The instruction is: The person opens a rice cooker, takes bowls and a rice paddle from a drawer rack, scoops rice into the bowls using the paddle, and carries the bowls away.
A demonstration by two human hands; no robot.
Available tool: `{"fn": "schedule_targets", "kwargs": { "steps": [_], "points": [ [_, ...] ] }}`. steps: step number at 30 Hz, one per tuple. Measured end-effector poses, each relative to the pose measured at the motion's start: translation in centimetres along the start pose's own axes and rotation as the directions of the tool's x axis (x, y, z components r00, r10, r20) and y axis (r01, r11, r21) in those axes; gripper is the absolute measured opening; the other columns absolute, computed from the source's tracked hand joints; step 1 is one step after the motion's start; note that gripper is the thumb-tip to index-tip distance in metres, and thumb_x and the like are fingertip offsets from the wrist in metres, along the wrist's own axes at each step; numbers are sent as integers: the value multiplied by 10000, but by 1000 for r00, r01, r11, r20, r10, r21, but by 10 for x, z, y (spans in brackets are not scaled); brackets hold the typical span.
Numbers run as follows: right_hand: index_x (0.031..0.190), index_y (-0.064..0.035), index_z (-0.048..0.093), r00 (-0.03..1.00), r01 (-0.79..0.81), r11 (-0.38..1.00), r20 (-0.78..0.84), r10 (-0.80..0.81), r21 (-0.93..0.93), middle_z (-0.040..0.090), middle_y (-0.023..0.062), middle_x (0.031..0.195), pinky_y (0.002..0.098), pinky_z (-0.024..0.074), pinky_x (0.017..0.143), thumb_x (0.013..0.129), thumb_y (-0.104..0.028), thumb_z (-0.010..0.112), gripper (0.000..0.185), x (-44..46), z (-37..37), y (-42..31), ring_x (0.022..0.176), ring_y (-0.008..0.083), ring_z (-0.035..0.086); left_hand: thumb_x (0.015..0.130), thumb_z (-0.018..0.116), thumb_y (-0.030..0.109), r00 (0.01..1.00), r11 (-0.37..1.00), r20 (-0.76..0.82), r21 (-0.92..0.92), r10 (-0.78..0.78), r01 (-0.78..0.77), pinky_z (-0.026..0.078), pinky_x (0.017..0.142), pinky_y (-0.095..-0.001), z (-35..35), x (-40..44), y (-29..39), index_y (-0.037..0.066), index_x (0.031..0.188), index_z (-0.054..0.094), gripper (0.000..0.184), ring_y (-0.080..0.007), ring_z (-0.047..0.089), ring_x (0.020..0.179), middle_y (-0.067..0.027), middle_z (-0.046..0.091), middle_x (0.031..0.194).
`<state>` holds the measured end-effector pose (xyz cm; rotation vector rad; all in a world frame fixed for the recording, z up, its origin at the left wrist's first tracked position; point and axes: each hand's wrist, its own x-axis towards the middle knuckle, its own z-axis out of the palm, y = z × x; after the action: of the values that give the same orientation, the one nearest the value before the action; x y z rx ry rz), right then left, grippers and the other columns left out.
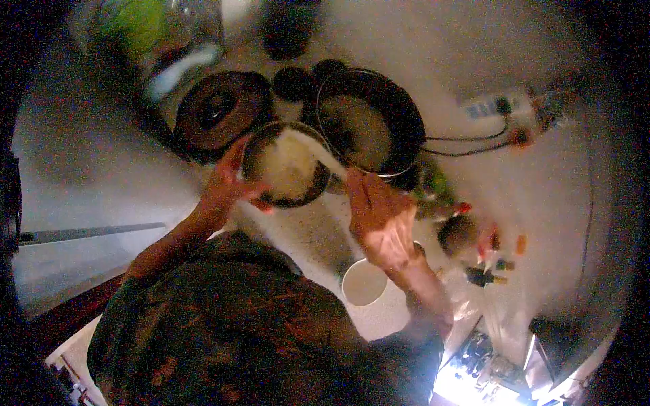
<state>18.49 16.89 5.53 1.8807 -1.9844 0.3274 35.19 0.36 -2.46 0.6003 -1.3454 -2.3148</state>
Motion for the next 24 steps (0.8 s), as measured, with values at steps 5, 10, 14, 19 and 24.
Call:
{"fn": "schedule_targets", "kwargs": {
  "steps": [5, 10, 14, 19, 24],
  "points": [
    [1063, 57, 512, 967, 90, 974, 215, -135, 206, 577, 161, 858, 344, 482, 533, 678, -12, 537, 392, -12, 0, -16, 662, 264, 580, 710, 665, 52, 1000, 1000, 5, -17, -9, 9, 555, 583, -347, 0, -6, -3, 65, 1348, 184, 799, -267, 579, 867, -140, 330, 1304],
    [984, -20, 572, 969, 27, 986, 236, -66, 165, 581, 104, 780, 341, 463, 484, 668, 8, 590, 318, -17, -14, -26, 630, 237, 587, 713, 663, 51, 995, 998, 102, 56, -12, 6, 549, 597, -335, -6, -15, -20, 75, 1354, 181, 802, -263, 580, 885, -136, 298, 1330],
    [959, -19, 593, 965, -163, 982, 223, 138, 95, 584, 109, 777, 320, 461, 510, 737, -6, 599, 222, -35, -46, -15, 631, 249, 573, 722, 660, 55, 980, 973, 190, 231, -57, 12, 548, 598, -327, -19, -23, -35, 76, 1353, 185, 790, -266, 581, 901, -131, 281, 1341],
    [947, -16, 605, 961, -273, 957, -57, 269, -94, 568, 120, 767, 322, 454, 564, 755, 10, 593, 194, -68, -53, 5, 623, 271, 553, 736, 640, 44, 901, 955, 329, 191, -281, 228, 551, 597, -317, -18, -22, -86, 78, 1352, 186, 765, -255, 588, 869, -139, 290, 1331],
    [958, -6, 597, 894, -446, 894, -63, 444, -31, 552, 121, 747, 307, 445, 559, 784, -4, 575, 175, -80, -63, -5, 603, 260, 534, 749, 617, 46, 797, 905, 428, 203, -426, 374, 549, 565, -302, 1, 6, -146, 69, 1346, 176, 743, -226, 571, 841, -140, 385, 1236]
  ]
}}
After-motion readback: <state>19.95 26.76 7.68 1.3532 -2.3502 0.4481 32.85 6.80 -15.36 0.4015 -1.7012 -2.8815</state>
